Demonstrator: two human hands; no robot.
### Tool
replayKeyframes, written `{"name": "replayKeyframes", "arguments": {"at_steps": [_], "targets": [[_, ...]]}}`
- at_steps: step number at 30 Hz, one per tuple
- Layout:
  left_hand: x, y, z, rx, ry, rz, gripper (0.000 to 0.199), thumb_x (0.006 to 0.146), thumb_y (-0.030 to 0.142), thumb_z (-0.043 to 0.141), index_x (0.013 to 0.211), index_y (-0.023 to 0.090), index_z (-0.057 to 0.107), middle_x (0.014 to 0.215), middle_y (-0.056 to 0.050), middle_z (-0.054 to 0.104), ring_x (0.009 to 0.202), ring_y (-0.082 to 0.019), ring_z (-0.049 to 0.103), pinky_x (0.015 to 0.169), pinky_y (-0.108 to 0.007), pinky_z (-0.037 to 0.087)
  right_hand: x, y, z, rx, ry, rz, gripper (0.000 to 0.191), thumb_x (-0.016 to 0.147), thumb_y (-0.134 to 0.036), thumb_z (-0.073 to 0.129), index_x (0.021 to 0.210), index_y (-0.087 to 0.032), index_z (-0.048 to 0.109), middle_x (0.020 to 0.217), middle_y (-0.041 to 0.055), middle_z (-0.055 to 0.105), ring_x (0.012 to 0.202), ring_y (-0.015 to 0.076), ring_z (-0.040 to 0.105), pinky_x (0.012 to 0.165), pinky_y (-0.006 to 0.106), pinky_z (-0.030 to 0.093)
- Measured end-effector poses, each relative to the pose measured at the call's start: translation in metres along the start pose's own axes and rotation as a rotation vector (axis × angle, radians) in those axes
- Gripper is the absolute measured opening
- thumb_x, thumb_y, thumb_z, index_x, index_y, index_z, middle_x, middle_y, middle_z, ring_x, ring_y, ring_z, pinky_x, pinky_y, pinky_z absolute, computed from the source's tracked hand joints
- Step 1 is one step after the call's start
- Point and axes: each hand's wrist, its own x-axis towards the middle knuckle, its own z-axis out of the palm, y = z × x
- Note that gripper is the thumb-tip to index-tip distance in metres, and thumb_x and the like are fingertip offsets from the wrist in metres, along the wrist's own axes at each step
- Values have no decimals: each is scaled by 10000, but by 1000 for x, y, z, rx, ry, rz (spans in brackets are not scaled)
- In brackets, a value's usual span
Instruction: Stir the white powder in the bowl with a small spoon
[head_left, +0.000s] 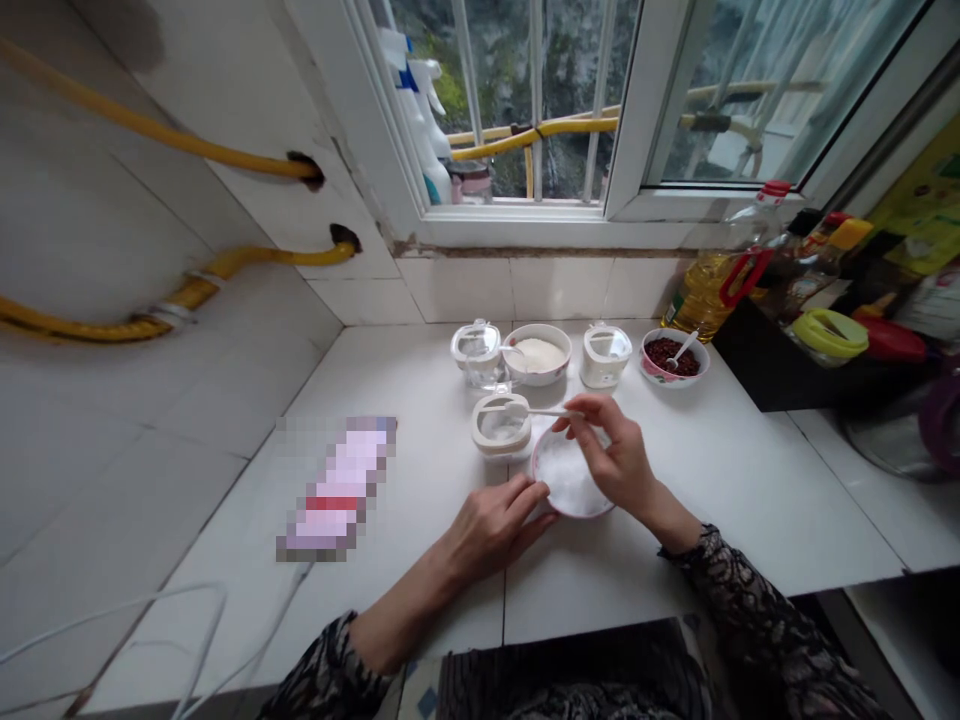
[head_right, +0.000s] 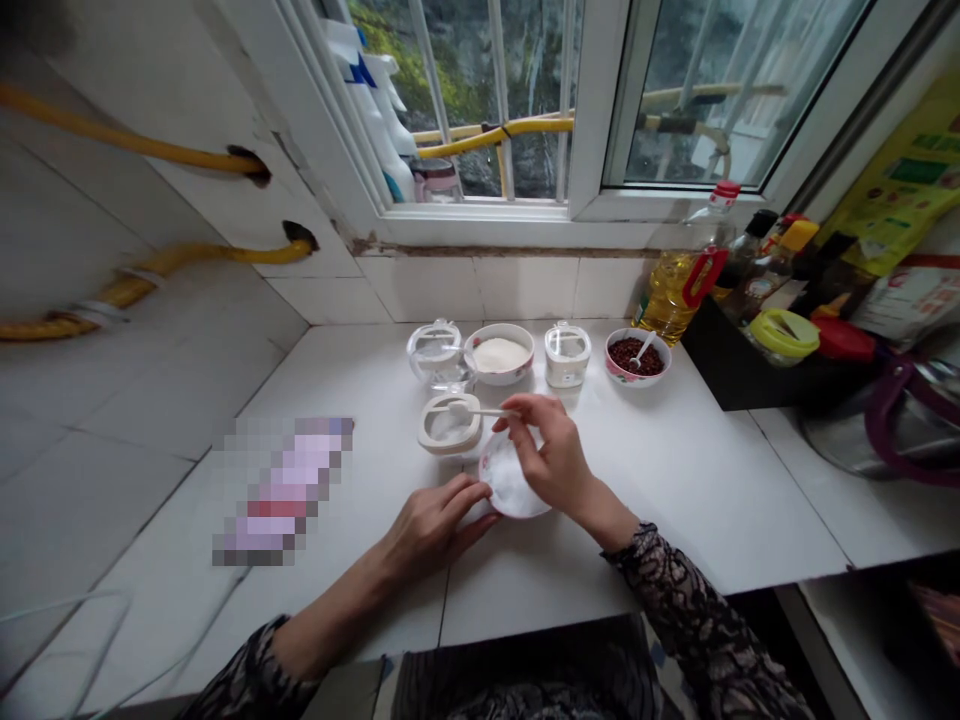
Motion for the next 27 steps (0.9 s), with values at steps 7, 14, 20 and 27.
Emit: {"name": "replayKeyframes", "arguments": {"at_steps": [7,14,20,27], "targets": [[0,0,-1,-5,-6,1,170,985,298,486,1054,150,531,804,-43,634,607,-138,614,501,-217,480,0,-4,-4,-287,-73,-307,195,891,-91,483,980,-216,603,812,20,748,715,164,665,934,411,454],[-1,0,-1,-18,-12,2,164,995,292,467,1063,151,513,820,-50,639,629,-139,627,513,-216,498,5,4,-36,-171,84,122,133,772,-157,515,732,-213,629,590,-8,619,622,167,584,646,308,474],[-2,-1,-1,-26,-14,-1,165,978,283,492,1078,155,515,819,-47,639,635,-139,631,516,-214,496,6,15,-34,-238,6,189,149,695,-153,493,616,-212,604,549,-15,589,576,149,522,605,278,420],[0,1,-3,-10,-16,4,167,997,292,462,1065,149,516,810,-48,643,629,-140,640,518,-215,500,4,15,-24,-175,-91,242,157,711,-147,477,610,-205,581,488,-42,536,518,126,497,607,265,411]]}}
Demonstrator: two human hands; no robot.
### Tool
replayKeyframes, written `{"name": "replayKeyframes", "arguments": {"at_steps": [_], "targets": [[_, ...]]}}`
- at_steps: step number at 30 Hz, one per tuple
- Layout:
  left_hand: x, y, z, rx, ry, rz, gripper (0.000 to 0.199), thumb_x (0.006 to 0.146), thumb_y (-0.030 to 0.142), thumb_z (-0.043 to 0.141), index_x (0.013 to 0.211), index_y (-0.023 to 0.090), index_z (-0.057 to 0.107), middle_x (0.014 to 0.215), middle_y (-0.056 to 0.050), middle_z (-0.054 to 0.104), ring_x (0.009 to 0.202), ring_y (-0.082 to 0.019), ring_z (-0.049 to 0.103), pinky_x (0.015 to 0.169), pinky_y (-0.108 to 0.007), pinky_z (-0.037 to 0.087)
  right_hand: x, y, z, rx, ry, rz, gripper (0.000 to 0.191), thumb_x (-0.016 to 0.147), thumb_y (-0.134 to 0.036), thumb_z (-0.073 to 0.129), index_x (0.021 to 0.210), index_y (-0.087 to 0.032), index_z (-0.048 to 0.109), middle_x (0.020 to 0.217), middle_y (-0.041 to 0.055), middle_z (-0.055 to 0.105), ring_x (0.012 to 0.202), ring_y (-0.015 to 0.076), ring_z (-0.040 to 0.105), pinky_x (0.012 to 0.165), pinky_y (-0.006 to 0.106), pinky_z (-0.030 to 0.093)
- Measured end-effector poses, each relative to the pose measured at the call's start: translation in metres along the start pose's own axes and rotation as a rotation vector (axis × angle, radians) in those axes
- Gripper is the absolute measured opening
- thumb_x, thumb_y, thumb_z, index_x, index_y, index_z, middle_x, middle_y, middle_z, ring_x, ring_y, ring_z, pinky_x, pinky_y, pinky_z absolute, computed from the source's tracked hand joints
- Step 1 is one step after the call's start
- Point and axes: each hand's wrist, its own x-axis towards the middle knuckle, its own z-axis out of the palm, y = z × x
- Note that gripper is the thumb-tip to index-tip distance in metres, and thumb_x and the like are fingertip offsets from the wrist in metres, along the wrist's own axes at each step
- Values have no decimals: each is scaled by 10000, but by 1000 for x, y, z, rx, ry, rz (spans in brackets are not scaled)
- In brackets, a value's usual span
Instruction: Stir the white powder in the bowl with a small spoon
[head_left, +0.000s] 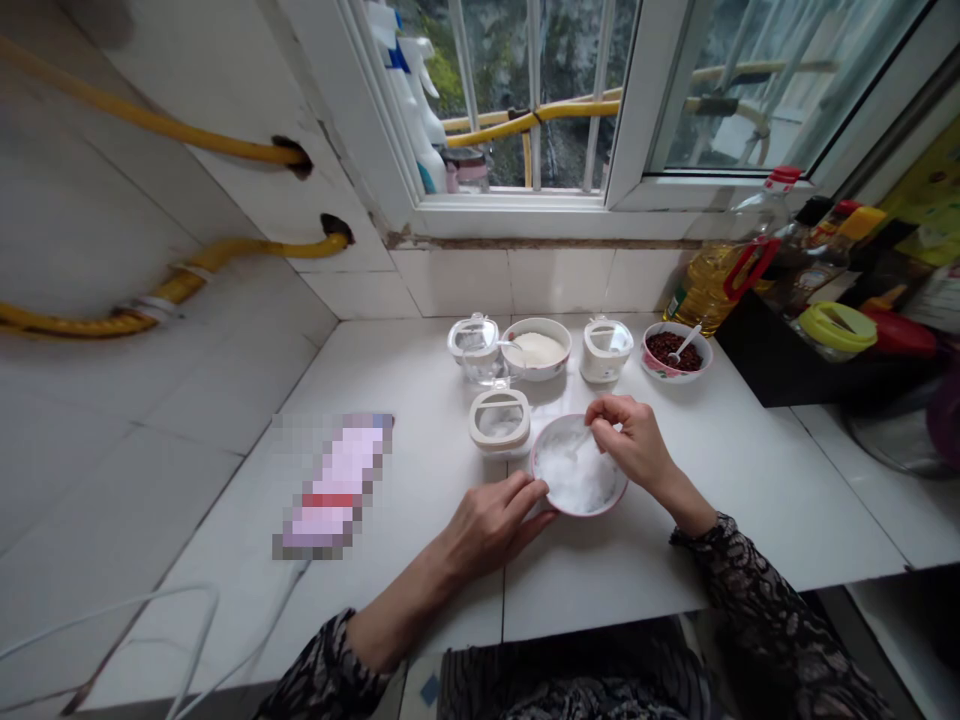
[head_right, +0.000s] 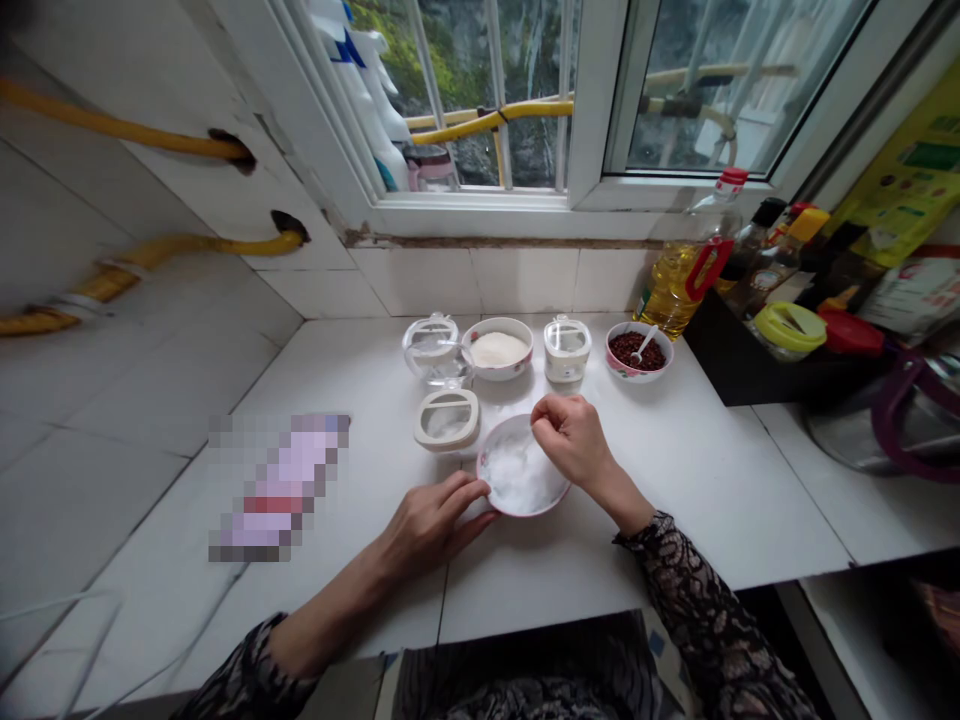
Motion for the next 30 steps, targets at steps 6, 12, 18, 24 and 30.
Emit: {"name": "replayKeyframes", "arguments": {"at_steps": [6,12,18,24,30], "targets": [[0,0,0,-2,-4,-1,160,985,287,482,1069,156,520,811,-41,639,626,-132,628,520,-209,498,2,3,-6,16,53,22,149,700,-150,479,631,-211,596,479,-41,540,513,135,492,593,271,410],[1,-1,0,-7,12,5,163,997,291,463,1068,153,514,815,-47,644,632,-137,635,519,-214,502,1,3,-4,-74,130,-40,151,690,-157,486,619,-226,600,549,-9,601,612,170,525,655,301,417],[1,-1,-1,1,8,5,168,1008,296,448,1053,148,515,802,-46,642,616,-137,632,509,-214,492,1,2,-6,30,95,49,145,686,-173,467,607,-216,581,465,-37,524,516,141,479,593,278,392],[0,0,0,-5,3,1,170,1008,297,451,1053,147,517,813,-47,643,627,-137,634,519,-215,495,0,-4,-2,138,12,117,131,678,-182,466,619,-201,581,428,-54,493,439,111,436,506,241,367],[1,0,0,5,7,5,176,1011,301,443,1057,147,514,810,-45,639,622,-137,630,514,-214,489,-1,-7,2,174,-28,138,135,673,-184,469,610,-195,587,426,-53,509,436,99,445,513,231,372]]}}
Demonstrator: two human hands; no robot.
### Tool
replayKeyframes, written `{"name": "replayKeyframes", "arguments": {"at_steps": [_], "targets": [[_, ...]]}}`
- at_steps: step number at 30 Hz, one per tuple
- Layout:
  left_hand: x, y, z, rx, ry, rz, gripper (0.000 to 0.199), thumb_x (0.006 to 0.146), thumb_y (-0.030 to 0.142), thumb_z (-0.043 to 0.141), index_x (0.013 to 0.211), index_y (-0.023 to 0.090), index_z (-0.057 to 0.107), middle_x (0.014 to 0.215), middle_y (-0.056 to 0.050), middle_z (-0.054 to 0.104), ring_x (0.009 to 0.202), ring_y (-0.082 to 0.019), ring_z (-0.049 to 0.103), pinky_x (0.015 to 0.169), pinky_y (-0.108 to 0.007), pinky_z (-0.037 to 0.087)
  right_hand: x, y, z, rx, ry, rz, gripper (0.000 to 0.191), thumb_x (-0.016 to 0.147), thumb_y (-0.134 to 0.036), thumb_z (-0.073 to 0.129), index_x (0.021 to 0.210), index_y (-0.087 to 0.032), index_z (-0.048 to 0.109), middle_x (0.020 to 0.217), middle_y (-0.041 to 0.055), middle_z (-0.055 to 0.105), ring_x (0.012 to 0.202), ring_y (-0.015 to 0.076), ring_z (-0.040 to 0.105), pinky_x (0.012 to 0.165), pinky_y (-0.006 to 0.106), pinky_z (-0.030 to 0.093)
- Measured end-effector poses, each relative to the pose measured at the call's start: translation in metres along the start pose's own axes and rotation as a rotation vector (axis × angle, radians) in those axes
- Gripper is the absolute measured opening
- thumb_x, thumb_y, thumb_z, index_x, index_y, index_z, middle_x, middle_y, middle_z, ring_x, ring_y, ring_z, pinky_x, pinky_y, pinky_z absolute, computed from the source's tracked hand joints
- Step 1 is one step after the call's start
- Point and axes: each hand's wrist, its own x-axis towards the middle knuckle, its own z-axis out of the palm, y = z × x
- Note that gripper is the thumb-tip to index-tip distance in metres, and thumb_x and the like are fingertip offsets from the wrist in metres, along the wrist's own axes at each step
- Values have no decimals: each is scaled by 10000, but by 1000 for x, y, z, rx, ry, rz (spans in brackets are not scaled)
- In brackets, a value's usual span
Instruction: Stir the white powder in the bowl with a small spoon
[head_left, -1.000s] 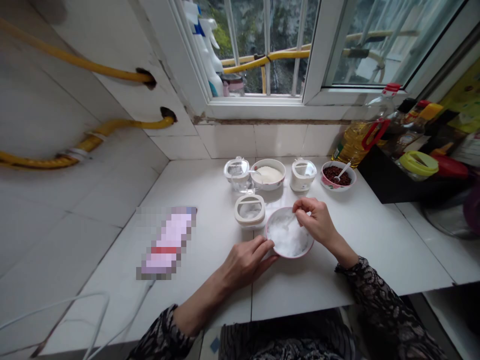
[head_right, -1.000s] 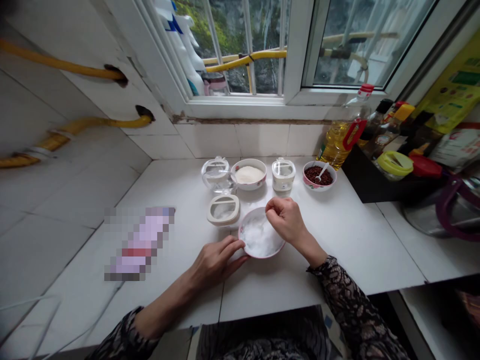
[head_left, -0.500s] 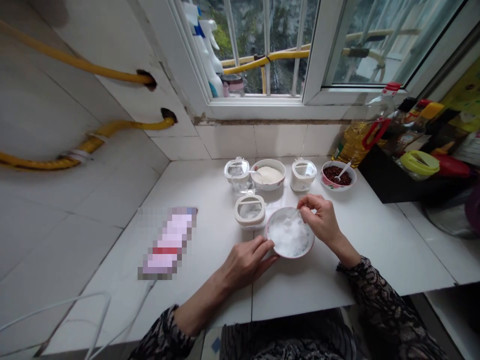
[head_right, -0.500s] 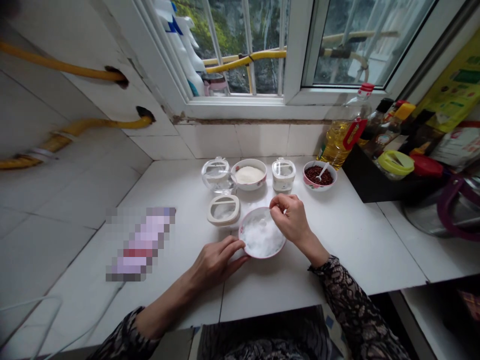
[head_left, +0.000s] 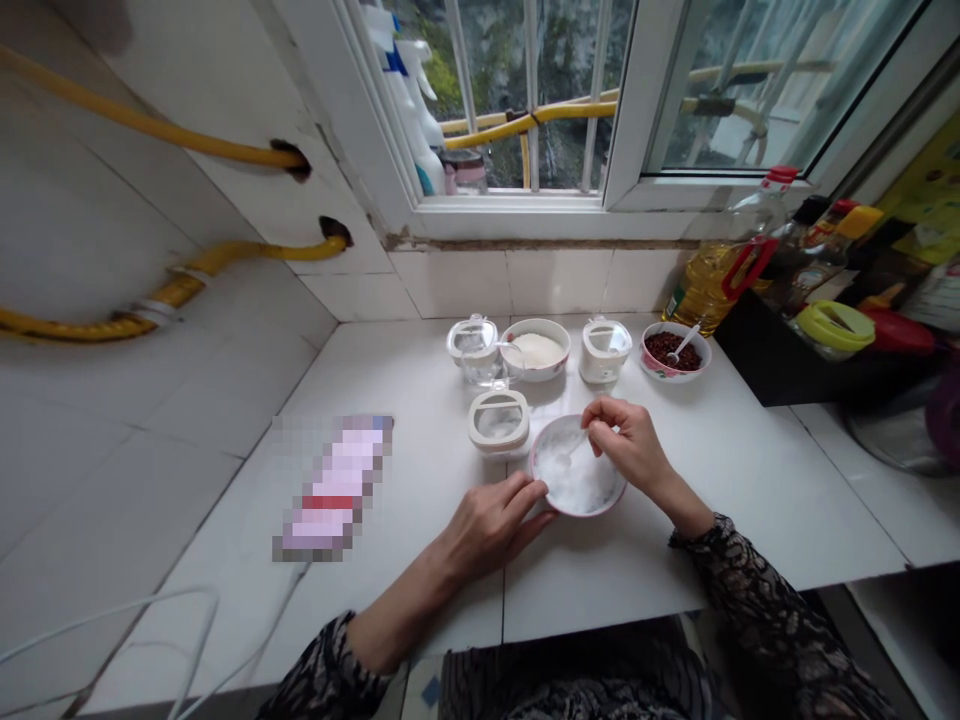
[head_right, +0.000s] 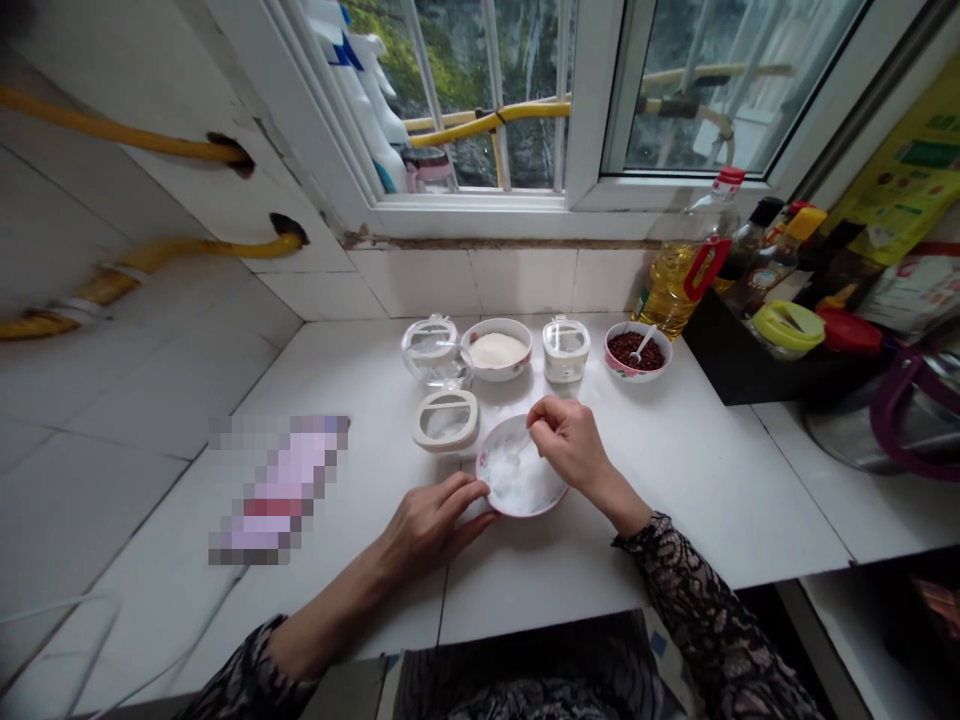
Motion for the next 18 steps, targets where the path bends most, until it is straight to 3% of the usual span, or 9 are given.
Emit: {"name": "replayKeyframes", "arguments": {"at_steps": [9,18], "targets": [[0,0,0,5,2,6,174,1005,294,452,1068,144,514,808,-49,645,620,-137,632,505,-215,498,8,5,-9,318,74,213,103,616,-234,513,602,-183,601,400,-52,504,390,95,433,451,227,349],[0,0,2,5,13,7,173,1008,298,446,1054,146,514,804,-45,637,609,-133,620,499,-215,490,13,7,-10,439,94,215,81,665,-239,560,666,-179,614,435,-38,572,448,110,498,549,262,431]]}}
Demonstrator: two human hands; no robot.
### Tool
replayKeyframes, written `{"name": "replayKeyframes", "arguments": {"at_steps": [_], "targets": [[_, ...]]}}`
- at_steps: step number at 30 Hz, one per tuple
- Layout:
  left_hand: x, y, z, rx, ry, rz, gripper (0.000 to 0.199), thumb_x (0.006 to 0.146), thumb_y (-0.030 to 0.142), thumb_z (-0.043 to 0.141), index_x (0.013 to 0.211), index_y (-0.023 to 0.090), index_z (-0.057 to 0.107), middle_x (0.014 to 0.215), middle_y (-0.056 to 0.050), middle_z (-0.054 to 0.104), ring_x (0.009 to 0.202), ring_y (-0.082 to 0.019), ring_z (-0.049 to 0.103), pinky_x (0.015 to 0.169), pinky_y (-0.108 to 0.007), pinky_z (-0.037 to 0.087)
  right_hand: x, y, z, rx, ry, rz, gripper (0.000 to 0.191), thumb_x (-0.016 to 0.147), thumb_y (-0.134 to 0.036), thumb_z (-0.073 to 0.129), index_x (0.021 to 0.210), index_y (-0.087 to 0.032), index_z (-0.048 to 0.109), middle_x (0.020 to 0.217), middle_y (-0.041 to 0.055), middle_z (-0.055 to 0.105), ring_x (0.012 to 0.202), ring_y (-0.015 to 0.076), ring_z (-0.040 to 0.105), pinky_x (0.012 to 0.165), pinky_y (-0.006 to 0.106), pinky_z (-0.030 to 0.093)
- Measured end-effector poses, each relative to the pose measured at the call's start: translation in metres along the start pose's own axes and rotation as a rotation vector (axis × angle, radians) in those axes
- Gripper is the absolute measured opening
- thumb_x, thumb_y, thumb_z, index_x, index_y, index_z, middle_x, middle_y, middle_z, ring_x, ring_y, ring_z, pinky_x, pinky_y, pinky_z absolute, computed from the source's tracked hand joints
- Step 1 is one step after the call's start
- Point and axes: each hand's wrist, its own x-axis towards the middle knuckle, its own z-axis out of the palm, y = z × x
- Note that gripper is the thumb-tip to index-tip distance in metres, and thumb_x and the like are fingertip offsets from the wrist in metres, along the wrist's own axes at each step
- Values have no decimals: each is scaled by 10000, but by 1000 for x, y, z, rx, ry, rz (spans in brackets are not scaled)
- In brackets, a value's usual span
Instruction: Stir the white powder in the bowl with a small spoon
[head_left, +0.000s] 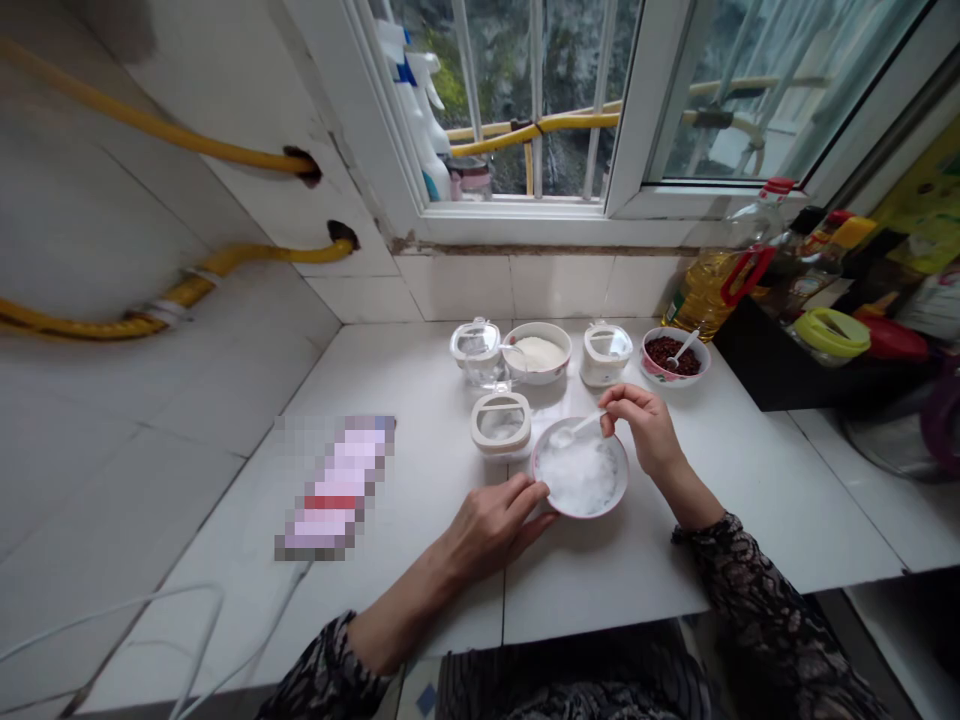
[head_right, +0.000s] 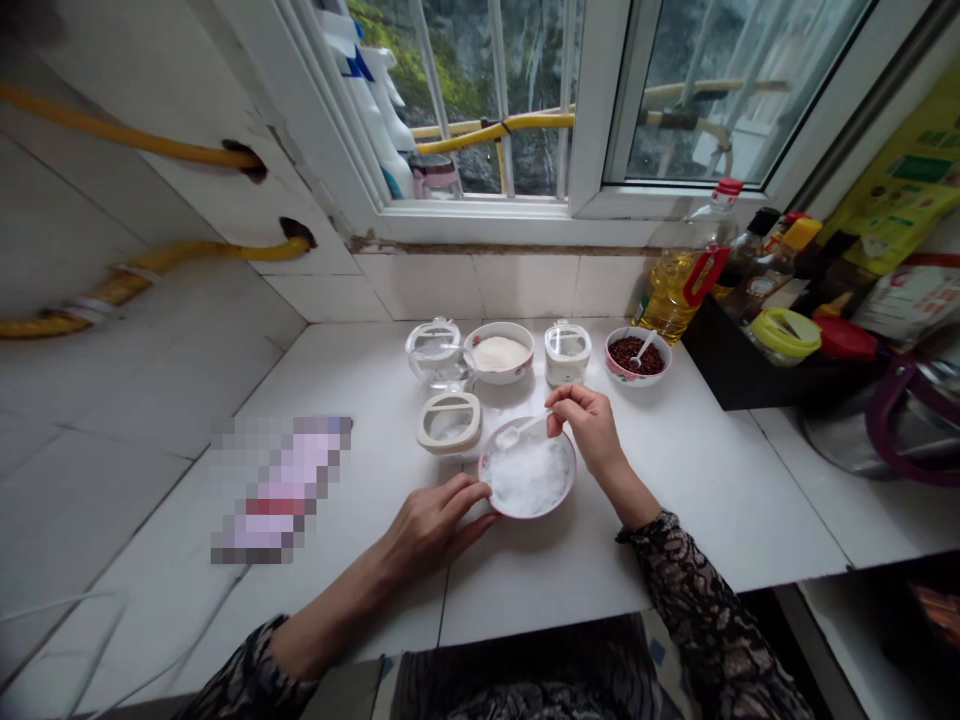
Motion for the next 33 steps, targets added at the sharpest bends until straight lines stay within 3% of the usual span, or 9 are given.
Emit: {"name": "replayKeyframes", "arguments": {"at_steps": [6,10,12,14,17,20,22,29,33], "targets": [[0,0,0,5,-1,1,180,1013,305,434,1051,148,514,808,-45,636,609,-138,620,492,-221,483,-15,0,22,-87,-18,-303,87,886,-286,549,922,-209,568,696,-3,685,666,154,652,697,312,516],[0,0,1,22,-1,0,199,1022,315,414,1045,145,515,805,-45,635,603,-141,623,488,-223,477,-22,0,35,-456,-95,-692,93,940,-168,486,982,-217,554,833,33,726,794,172,672,831,368,496],[0,1,1,30,0,0,202,1022,319,413,1039,146,517,792,-41,631,591,-140,617,481,-223,469,-21,0,37,-650,-183,-880,141,926,-112,470,954,-214,564,823,30,729,768,170,657,887,394,469],[1,1,1,32,-5,-5,200,1020,320,419,1036,148,520,782,-36,627,584,-140,612,479,-224,465,-20,-2,36,-729,-222,-973,169,908,-80,465,940,-211,567,813,25,730,722,162,640,908,401,458],[0,0,0,17,-9,-7,195,1017,316,427,1042,148,522,791,-38,629,594,-142,616,485,-225,474,-18,-5,27,-648,-103,-932,170,878,-78,489,934,-213,575,784,19,723,738,171,633,862,379,476],[0,-1,0,-11,-6,-5,186,1010,307,443,1051,144,523,806,-45,633,613,-142,622,500,-223,488,-16,-7,12,-602,56,-766,145,820,-100,514,827,-223,592,653,-1,655,710,186,605,705,324,485],[0,-1,0,-18,-6,-5,178,1005,300,455,1055,144,522,809,-46,634,620,-138,623,511,-218,494,-13,-5,3,-642,90,-687,145,767,-104,512,743,-224,590,604,-7,612,666,183,578,640,302,464],[-1,-1,-2,-18,-14,-5,171,996,293,471,1074,148,519,818,-45,639,627,-137,626,513,-215,492,-10,7,7,-777,4,-624,140,751,-120,484,711,-215,580,573,-14,584,605,168,535,742,331,456],[1,0,-3,-14,-15,-8,161,1000,287,464,1063,150,519,813,-44,640,622,-133,625,518,-212,493,-12,9,12,-745,-54,-527,146,754,-124,472,709,-225,567,610,-7,621,642,173,558,781,336,448]]}}
